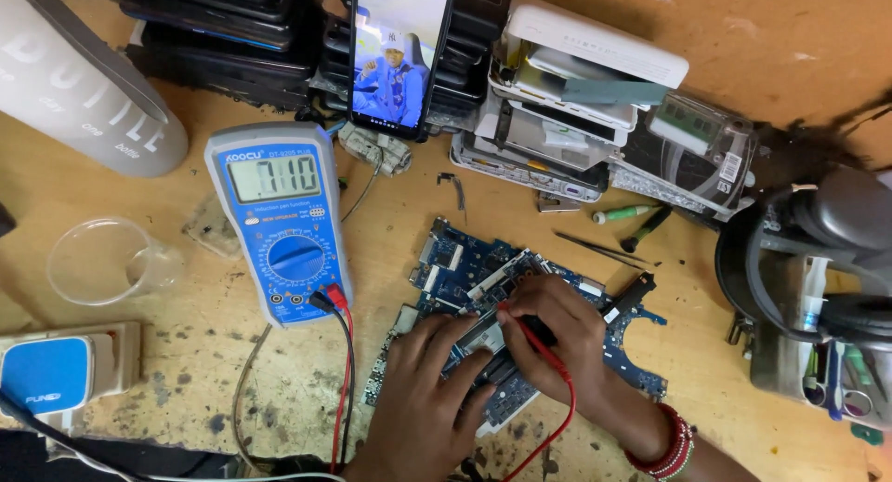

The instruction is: Using a digital multimeter to test electrical circuits and components on a laptop motherboard.

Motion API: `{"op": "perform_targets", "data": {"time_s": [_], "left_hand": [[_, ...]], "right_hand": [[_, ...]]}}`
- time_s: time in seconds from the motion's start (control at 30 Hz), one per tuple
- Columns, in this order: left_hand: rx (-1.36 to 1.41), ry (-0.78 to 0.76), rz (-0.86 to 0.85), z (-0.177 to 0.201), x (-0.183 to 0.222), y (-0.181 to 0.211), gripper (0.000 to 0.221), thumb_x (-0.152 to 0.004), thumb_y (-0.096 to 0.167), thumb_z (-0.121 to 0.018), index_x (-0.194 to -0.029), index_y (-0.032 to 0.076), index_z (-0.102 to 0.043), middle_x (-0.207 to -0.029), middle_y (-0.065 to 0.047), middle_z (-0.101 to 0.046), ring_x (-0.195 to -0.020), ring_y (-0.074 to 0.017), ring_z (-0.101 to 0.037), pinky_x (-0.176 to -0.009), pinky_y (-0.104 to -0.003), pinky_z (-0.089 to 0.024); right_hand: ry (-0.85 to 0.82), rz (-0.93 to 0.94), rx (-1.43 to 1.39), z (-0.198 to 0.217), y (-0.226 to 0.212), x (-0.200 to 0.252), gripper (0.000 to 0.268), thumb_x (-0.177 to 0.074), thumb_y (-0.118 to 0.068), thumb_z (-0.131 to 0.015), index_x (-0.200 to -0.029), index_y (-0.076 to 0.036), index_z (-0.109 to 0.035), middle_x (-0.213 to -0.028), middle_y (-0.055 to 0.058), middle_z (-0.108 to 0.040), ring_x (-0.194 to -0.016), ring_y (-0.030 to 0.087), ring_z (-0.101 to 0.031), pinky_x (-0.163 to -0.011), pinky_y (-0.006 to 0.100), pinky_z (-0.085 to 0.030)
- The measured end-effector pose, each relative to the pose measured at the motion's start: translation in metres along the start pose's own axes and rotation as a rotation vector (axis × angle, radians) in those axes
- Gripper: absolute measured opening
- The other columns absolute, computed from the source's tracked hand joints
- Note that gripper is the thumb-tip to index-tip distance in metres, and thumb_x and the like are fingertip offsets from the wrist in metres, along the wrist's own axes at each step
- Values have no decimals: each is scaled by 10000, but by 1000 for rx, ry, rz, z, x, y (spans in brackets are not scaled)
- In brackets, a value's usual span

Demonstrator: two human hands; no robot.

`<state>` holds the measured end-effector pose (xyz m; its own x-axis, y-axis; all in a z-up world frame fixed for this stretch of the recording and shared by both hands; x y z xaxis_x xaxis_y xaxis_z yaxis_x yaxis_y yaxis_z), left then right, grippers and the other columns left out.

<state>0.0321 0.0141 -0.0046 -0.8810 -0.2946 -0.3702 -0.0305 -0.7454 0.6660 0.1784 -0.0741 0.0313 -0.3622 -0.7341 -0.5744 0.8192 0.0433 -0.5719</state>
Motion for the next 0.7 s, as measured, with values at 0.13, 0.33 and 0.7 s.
{"op": "perform_targets", "data": {"time_s": [0.13,0.33,0.7], "left_hand": [[6,14,2,0,0,1,288,-1044,313,-496,-1165,98,-643,-1401,-152,-561,-1276,-382,-496,-898,-537,-414],[13,6,0,-1,0,0,290,-1038,305,-522,-1176,87,-655,-1414,-158,-549,-1285,-385,-493,-909,-570,-416],[19,5,4,4,0,4,283,-1058,286,-467,-1161,82,-634,-1385,-168,-552,-1279,-394,-488,-930,-558,-403]], "right_hand": [[-12,21,1,-1,0,0,63,-932,-42,-682,-881,-15,-658,-860,132,-666,-777,260,-684,-746,347,-593],[-34,22,-11,-2,3,4,50,-925,-45,-705,-907,-11,-674,-886,141,-676,-811,276,-685,-766,358,-593],[-68,7,5,-1,-3,1,57,-940,-64,-667,-915,-13,-671,-891,156,-669,-815,282,-692,-822,388,-601]]}}
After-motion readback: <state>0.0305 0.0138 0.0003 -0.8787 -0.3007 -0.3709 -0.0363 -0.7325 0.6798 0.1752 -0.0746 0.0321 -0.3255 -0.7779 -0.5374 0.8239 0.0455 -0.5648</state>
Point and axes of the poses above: each hand's wrist, its own x-axis away from the middle knuckle, its own z-axis out of the back of the hand, y = z × x, the point moved 3 cm from there along -x, towards the middle knuckle
